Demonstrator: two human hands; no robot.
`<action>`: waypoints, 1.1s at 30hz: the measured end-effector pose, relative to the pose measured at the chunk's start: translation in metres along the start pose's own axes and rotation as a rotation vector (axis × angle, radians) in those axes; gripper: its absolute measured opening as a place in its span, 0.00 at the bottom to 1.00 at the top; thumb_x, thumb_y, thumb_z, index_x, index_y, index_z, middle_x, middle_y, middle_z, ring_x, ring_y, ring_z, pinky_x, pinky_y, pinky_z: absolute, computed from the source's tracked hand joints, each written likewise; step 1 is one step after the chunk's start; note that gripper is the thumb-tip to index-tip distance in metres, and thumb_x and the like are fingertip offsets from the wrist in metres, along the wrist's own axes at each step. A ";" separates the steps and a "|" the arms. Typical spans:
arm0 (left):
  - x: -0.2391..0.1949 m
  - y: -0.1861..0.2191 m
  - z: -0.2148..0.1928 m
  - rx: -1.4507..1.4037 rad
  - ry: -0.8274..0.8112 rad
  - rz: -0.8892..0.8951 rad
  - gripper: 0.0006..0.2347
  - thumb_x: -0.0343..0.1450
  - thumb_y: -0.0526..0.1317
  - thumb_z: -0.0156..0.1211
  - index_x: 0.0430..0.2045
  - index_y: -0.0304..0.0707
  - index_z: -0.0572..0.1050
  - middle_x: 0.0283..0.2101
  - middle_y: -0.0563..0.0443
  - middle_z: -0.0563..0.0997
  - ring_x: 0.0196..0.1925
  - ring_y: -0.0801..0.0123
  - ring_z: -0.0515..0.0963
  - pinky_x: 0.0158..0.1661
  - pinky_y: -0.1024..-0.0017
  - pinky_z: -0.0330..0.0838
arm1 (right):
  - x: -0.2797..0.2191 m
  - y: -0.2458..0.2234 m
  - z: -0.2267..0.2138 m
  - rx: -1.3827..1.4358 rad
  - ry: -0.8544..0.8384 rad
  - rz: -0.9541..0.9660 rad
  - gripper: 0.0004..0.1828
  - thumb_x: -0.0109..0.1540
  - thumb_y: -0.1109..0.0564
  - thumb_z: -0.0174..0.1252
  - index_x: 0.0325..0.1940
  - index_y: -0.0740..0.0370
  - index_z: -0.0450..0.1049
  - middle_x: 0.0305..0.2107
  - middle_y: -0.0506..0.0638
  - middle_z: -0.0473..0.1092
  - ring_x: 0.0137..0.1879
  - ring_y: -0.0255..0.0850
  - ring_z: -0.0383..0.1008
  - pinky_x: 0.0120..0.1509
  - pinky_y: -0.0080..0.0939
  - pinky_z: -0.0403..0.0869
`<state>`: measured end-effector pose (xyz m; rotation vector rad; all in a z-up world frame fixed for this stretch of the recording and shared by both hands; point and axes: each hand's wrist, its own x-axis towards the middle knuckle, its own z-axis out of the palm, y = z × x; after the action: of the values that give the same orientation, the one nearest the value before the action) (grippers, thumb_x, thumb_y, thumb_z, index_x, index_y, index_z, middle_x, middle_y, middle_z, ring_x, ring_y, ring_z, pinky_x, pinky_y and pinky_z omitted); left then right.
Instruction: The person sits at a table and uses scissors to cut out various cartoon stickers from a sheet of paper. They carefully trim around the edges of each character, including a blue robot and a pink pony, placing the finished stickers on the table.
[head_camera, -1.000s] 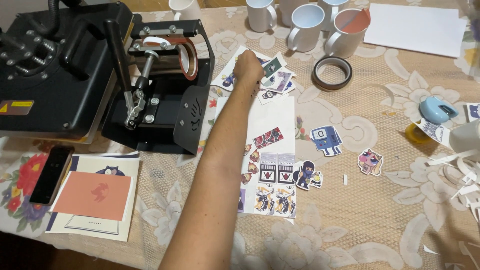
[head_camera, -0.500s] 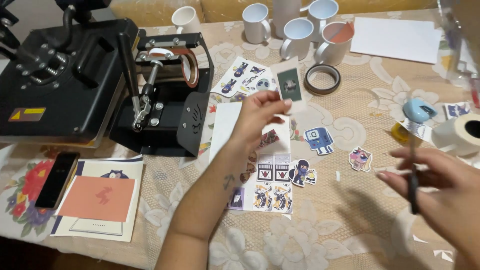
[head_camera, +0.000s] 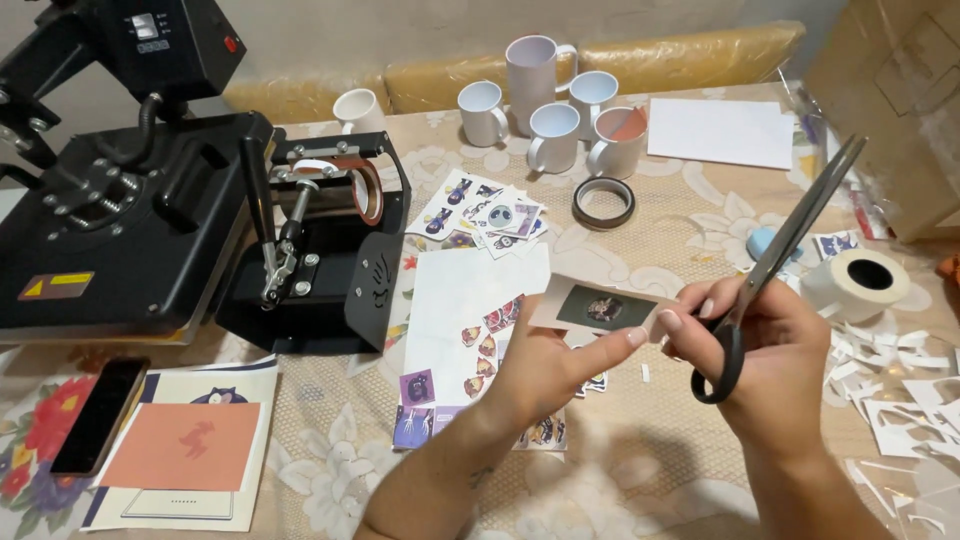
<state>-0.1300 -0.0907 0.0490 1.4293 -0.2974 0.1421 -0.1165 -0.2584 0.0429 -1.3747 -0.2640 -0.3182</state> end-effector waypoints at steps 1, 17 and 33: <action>-0.001 0.000 0.001 0.087 -0.012 -0.044 0.09 0.66 0.39 0.66 0.37 0.39 0.81 0.39 0.55 0.84 0.44 0.74 0.81 0.48 0.75 0.75 | 0.002 -0.005 -0.001 -0.029 -0.026 0.014 0.15 0.55 0.67 0.65 0.29 0.61 0.63 0.27 0.56 0.70 0.28 0.38 0.69 0.34 0.33 0.73; 0.001 -0.026 0.018 -0.184 0.448 0.117 0.17 0.65 0.37 0.69 0.36 0.37 0.63 0.39 0.47 0.82 0.43 0.73 0.79 0.51 0.71 0.72 | -0.009 0.016 -0.022 -0.249 -0.257 -0.298 0.21 0.49 0.46 0.66 0.30 0.63 0.66 0.30 0.54 0.69 0.33 0.38 0.72 0.40 0.32 0.75; -0.009 0.017 0.022 -0.334 0.114 0.105 0.09 0.72 0.36 0.60 0.19 0.45 0.70 0.24 0.63 0.72 0.28 0.81 0.70 0.30 0.78 0.66 | -0.042 0.019 -0.002 -0.326 -0.284 -0.262 0.12 0.50 0.57 0.65 0.21 0.59 0.67 0.18 0.45 0.67 0.25 0.34 0.65 0.35 0.29 0.66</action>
<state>-0.1455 -0.1092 0.0653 1.0713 -0.2874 0.2467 -0.1483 -0.2540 0.0099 -1.7120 -0.6533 -0.3946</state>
